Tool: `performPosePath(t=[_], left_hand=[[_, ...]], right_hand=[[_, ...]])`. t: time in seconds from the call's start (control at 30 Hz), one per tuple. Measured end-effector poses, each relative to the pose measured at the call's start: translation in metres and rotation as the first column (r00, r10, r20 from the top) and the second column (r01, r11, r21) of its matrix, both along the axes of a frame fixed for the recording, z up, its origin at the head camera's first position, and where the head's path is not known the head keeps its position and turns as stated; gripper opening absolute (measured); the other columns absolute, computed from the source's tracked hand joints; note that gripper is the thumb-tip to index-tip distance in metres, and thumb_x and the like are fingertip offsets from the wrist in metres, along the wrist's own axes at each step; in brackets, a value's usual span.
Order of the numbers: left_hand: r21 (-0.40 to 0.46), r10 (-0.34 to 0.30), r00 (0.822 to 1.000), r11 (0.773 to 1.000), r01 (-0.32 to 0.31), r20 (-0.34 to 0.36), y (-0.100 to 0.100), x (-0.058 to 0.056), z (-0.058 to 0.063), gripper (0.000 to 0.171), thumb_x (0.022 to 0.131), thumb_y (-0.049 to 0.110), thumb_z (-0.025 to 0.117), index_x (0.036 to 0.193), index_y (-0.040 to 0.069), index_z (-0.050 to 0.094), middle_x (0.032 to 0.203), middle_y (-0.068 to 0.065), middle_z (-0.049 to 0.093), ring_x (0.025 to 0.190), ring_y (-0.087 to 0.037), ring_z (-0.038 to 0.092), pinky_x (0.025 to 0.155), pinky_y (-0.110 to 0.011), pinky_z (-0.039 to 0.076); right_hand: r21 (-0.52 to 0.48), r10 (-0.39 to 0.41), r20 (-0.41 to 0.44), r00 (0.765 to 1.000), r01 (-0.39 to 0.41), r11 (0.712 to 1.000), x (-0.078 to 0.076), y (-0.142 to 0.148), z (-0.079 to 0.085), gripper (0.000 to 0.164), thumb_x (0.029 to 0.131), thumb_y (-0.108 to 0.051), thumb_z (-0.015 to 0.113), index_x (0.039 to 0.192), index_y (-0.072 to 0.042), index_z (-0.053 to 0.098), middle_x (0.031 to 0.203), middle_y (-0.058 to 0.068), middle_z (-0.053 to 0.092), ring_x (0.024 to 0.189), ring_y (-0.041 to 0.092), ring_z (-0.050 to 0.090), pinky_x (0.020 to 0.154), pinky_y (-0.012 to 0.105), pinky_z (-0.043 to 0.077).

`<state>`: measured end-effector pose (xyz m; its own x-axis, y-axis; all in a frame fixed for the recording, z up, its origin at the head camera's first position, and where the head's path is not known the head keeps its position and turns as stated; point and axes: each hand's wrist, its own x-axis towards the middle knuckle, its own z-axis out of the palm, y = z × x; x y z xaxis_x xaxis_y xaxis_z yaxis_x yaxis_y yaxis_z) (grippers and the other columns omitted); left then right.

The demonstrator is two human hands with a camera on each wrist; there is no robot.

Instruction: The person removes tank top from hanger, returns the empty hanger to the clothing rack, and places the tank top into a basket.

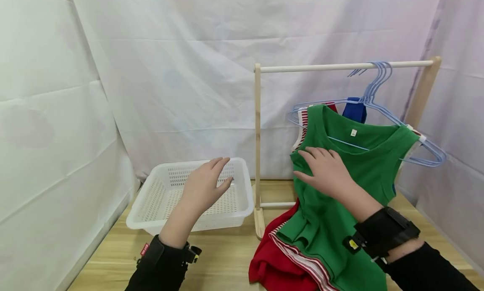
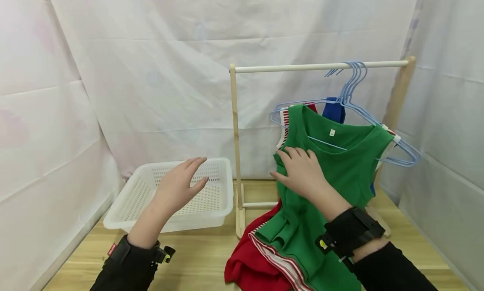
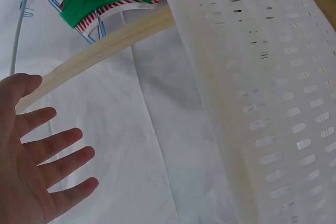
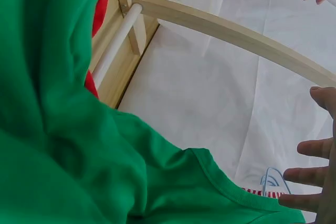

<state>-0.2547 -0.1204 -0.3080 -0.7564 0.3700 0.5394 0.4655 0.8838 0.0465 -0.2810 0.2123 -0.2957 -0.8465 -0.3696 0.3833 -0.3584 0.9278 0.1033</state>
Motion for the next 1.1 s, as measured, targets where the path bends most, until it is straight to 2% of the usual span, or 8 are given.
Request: performPosePath(t=[0.23,0.5,0.67,0.83,0.97,1.1], left_hand=[[0.006,-0.026,0.998,1.0,0.027,-0.064,-0.003,0.01,-0.005,0.047,0.085,0.036,0.058,0.125,0.014,0.049,0.12,-0.008,0.055,0.104,-0.023,0.052,0.077,-0.042,0.05],[0.05,-0.082,0.995,0.995,0.085,-0.062,-0.01,0.02,-0.012,0.043,0.085,0.037,0.057,0.123,0.017,0.051,0.116,-0.004,0.057,0.104,-0.019,0.052,0.079,-0.041,0.05],[0.051,-0.09,0.993,0.994,0.094,-0.071,-0.016,0.021,-0.015,0.042,0.085,0.036,0.057,0.122,0.016,0.052,0.117,-0.004,0.057,0.104,-0.02,0.052,0.079,-0.041,0.05],[0.048,-0.072,0.995,0.996,0.075,-0.065,-0.023,0.016,-0.019,0.041,0.086,0.036,0.057,0.121,0.015,0.053,0.118,-0.006,0.055,0.105,-0.022,0.051,0.081,-0.043,0.049],[0.053,-0.078,0.993,0.995,0.083,-0.088,-0.027,0.014,-0.02,0.04,0.085,0.035,0.057,0.119,0.014,0.054,0.117,-0.006,0.056,0.105,-0.021,0.051,0.082,-0.043,0.048],[0.055,-0.11,0.982,0.991,0.12,-0.156,-0.027,0.011,-0.022,0.037,0.085,0.033,0.057,0.116,0.013,0.056,0.113,-0.005,0.058,0.103,-0.02,0.052,0.079,-0.041,0.05]], right_hand=[[0.011,0.027,-0.092,0.995,-0.026,1.0,0.01,0.018,-0.005,0.063,0.083,-0.053,0.053,0.129,-0.012,0.043,0.131,0.016,0.043,0.118,0.033,0.036,0.095,0.058,0.03],[0.062,0.071,-0.17,0.983,-0.061,0.996,0.015,0.04,-0.013,0.063,0.08,-0.054,0.055,0.126,-0.011,0.047,0.125,0.017,0.047,0.113,0.034,0.039,0.09,0.059,0.034],[0.093,0.084,-0.223,0.971,-0.065,0.994,0.017,0.058,-0.012,0.064,0.079,-0.054,0.055,0.124,-0.01,0.049,0.123,0.018,0.048,0.111,0.035,0.04,0.088,0.058,0.035],[0.12,0.115,-0.314,0.943,-0.081,0.989,0.019,0.078,-0.007,0.063,0.077,-0.052,0.055,0.12,-0.007,0.05,0.121,0.02,0.048,0.109,0.037,0.041,0.086,0.06,0.036],[0.142,0.136,-0.384,0.913,-0.087,0.986,0.02,0.094,-0.004,0.067,0.083,-0.062,0.038,0.119,-0.006,0.052,0.122,0.022,0.047,0.11,0.039,0.04,0.087,0.061,0.035],[0.164,0.19,-0.465,0.865,-0.126,0.978,0.018,0.109,-0.003,0.075,0.088,-0.064,0.023,0.116,-0.002,0.053,0.122,0.024,0.047,0.111,0.042,0.039,0.087,0.064,0.033]])
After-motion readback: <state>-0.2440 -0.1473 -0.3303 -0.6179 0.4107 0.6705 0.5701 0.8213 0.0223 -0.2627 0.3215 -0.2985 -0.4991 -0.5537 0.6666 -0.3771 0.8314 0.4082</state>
